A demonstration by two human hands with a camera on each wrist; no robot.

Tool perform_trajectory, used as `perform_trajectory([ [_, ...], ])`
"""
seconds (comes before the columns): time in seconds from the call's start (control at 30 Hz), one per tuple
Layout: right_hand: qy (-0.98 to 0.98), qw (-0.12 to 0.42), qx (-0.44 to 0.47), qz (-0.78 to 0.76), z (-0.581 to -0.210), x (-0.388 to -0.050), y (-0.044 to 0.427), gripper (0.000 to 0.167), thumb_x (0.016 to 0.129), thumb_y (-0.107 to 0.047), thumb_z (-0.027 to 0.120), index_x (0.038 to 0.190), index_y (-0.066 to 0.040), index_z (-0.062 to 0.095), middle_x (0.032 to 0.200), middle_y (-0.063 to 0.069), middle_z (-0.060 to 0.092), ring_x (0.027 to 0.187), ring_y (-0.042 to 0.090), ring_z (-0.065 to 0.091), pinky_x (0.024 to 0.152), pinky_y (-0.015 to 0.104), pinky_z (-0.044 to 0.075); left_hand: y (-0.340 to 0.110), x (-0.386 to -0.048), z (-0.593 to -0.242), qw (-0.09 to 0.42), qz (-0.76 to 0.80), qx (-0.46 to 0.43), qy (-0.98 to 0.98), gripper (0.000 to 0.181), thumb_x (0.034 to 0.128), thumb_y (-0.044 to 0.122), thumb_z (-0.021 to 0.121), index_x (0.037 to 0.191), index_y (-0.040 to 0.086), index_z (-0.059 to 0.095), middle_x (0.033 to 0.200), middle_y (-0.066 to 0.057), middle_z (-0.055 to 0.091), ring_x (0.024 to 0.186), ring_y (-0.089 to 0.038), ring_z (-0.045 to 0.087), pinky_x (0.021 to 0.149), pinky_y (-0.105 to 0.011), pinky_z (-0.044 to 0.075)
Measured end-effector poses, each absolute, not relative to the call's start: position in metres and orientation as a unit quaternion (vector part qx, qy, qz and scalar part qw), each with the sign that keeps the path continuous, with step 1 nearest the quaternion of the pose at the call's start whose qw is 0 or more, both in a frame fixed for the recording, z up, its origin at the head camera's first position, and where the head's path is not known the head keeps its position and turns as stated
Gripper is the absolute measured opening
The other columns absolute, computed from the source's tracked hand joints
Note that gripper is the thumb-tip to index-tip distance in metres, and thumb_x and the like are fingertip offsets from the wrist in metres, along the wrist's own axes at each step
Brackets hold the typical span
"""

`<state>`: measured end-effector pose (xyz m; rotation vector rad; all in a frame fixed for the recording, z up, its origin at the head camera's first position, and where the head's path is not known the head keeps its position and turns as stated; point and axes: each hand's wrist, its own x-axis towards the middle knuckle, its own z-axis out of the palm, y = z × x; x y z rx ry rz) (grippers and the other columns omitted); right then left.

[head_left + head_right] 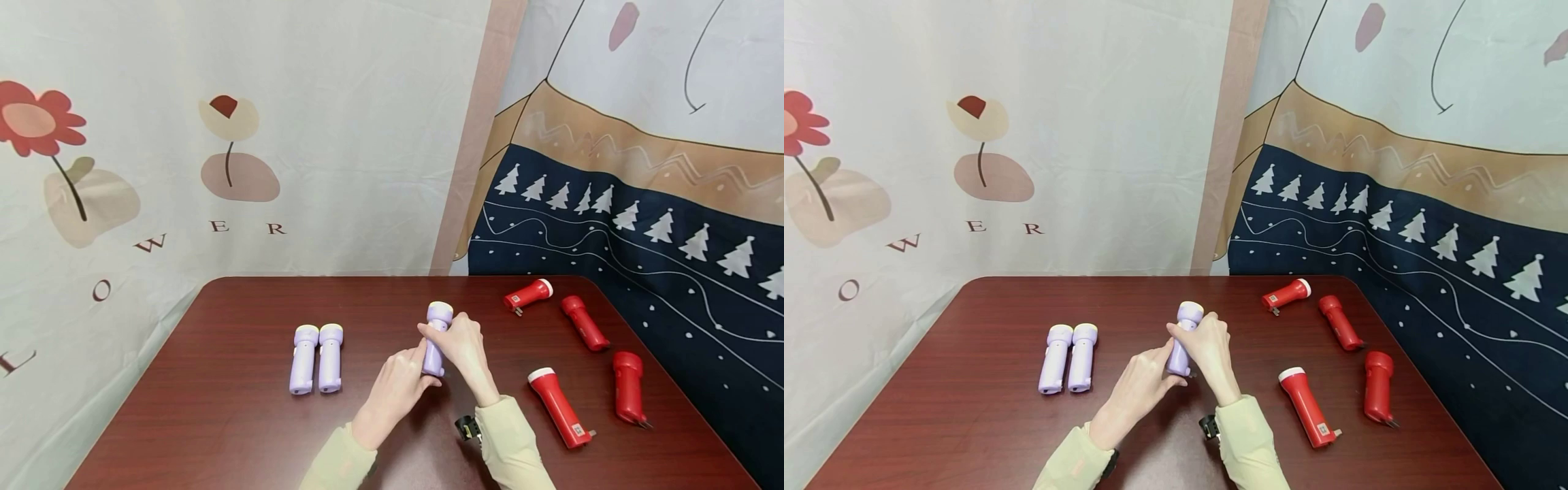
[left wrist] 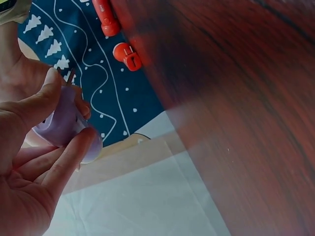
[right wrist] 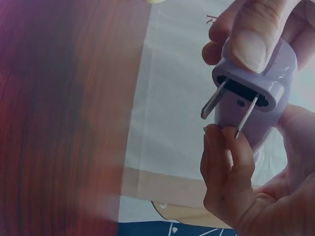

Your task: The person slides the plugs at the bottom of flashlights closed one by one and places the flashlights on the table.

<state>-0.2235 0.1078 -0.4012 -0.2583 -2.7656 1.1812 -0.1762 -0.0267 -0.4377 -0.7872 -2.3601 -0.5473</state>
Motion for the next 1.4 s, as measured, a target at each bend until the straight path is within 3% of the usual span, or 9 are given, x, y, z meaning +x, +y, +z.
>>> perform_trajectory([
  [0.67,-0.914,0.055,-0.088,0.393,-0.4034,-0.2237,0.1068,0.061,0.072,-0.05,0.074,0.095,0.004,0.055,0.079,0.016,0.061,0.064,0.024,0.059,0.05,0.029,0.046,-0.0264,-0.1773,-0.4419,0.304,-0.172,-0.299,-0.888,0.055,0.0746,0.025,0.078,0.114,-0.01,0.06,0.089,-0.01,0.072,0.078,-0.019,0.069,0.07,-0.028,0.054],
  [1.4,-0.92,0.061,-0.081,0.378,-0.404,-0.2233,0.1052,0.062,0.072,-0.05,0.075,0.095,0.004,0.055,0.079,0.016,0.061,0.063,0.025,0.059,0.052,0.031,0.048,-0.0273,-0.1778,-0.443,0.314,-0.172,-0.299,-0.885,0.053,0.0733,0.023,0.079,0.111,-0.01,0.061,0.082,-0.008,0.071,0.07,-0.018,0.069,0.062,-0.027,0.053],
])
